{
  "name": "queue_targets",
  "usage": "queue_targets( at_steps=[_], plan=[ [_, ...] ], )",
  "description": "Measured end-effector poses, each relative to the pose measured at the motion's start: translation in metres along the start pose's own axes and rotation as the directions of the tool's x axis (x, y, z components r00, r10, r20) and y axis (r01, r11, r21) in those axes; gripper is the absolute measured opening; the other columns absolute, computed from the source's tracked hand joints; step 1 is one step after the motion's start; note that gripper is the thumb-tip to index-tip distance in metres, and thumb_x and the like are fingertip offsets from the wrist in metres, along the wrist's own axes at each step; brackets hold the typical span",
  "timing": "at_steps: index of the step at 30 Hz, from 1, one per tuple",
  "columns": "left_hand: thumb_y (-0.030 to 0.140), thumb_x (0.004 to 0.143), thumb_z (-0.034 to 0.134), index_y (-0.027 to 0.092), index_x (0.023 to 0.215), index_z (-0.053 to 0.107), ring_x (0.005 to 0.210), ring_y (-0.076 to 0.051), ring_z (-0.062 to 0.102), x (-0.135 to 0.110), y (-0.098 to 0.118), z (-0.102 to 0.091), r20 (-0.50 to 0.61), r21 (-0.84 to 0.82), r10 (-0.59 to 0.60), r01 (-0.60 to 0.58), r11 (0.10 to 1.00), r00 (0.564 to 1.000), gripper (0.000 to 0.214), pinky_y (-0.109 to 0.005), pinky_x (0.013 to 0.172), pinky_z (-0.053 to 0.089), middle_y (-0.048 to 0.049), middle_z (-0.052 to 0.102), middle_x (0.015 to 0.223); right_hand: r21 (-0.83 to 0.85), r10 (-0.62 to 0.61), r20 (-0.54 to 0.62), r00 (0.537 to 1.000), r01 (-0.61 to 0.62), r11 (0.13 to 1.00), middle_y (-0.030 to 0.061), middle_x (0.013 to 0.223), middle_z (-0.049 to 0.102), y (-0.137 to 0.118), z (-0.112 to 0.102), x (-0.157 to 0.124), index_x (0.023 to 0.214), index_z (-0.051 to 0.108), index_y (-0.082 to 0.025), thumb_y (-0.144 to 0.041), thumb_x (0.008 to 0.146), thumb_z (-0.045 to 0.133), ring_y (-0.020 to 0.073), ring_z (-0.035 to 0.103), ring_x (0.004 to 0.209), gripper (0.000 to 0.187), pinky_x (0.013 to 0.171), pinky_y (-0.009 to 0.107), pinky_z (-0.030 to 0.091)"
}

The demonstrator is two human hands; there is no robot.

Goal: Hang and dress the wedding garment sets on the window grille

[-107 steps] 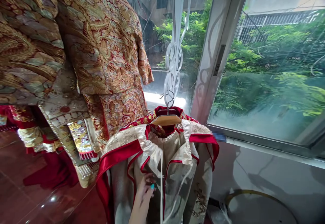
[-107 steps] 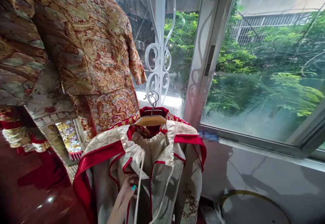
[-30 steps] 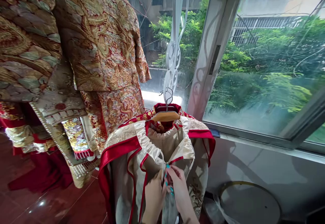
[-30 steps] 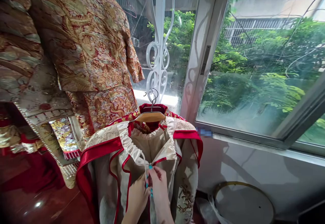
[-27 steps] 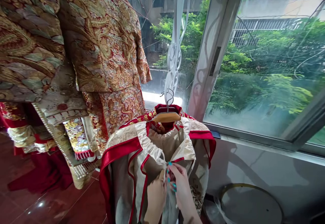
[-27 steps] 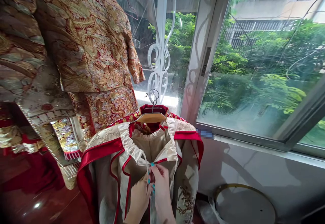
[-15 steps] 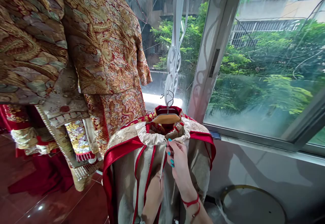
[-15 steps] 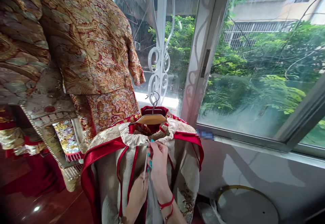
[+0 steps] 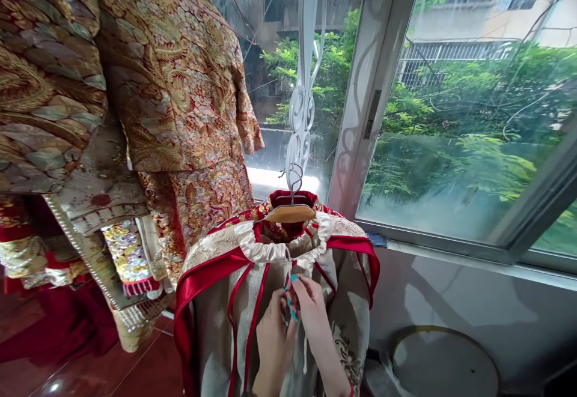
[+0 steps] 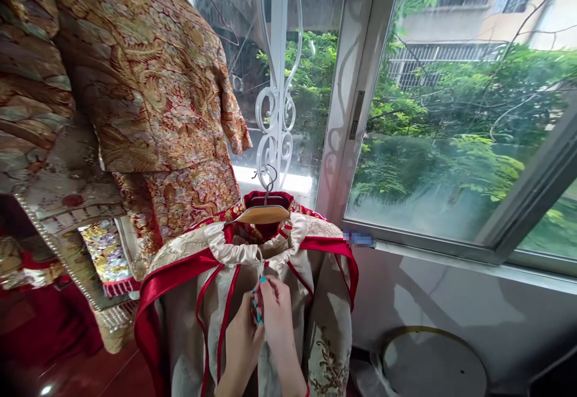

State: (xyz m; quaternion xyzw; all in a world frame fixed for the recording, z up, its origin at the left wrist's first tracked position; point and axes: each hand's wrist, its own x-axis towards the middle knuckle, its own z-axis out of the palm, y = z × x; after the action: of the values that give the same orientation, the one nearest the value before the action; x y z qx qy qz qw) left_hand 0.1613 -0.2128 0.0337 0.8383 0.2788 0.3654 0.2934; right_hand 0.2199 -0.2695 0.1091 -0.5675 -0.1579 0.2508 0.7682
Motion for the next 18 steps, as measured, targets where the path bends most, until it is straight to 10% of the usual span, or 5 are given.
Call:
queue_targets(
  at_steps=[10,14,18],
  plan=[
    [0.044,0.091,0.043,0.021,0.093,0.061,0.064,-0.021,0.068,0.030,0.003,-0.003,0.012,0.117,-0.016,0.015,0.993,1.000,0.029,-0.027,0.058,0.046,-0.0035,0.072,0.071,-0.376,-0.330,-0.061,0.942,0.285,0.882,-0.0011,0.073,0.055,-0.031,-0.036,-0.006,0.097,0.056,-0.022,-0.052,0.086,0.053,0.0163,0.049,0.063,0.032,0.059,0.026,0.036],
    [0.035,0.093,0.037,0.019,0.104,0.062,0.069,-0.022,0.069,0.044,0.015,-0.015,0.074,0.150,-0.071,0.059,0.987,0.995,0.031,-0.028,0.060,0.045,-0.0076,0.074,0.080,-0.652,-0.395,-0.123,0.910,0.226,0.724,0.0015,0.074,0.061,-0.049,-0.040,0.030,0.087,0.053,-0.024,-0.049,0.084,0.055,0.0205,0.053,0.066,0.025,0.062,0.028,0.033],
    [0.034,0.093,0.031,0.022,0.092,0.061,0.072,-0.021,0.066,0.035,0.036,-0.044,0.064,-0.057,0.047,-0.044,0.997,0.997,0.032,-0.030,0.066,0.049,-0.0059,0.070,0.078,-0.795,-0.511,0.065,0.857,0.354,0.493,-0.0031,0.058,0.045,-0.079,-0.043,0.053,0.063,0.037,-0.024,-0.027,0.084,0.047,0.0163,0.040,0.056,0.024,0.058,0.029,0.023]
  ],
)
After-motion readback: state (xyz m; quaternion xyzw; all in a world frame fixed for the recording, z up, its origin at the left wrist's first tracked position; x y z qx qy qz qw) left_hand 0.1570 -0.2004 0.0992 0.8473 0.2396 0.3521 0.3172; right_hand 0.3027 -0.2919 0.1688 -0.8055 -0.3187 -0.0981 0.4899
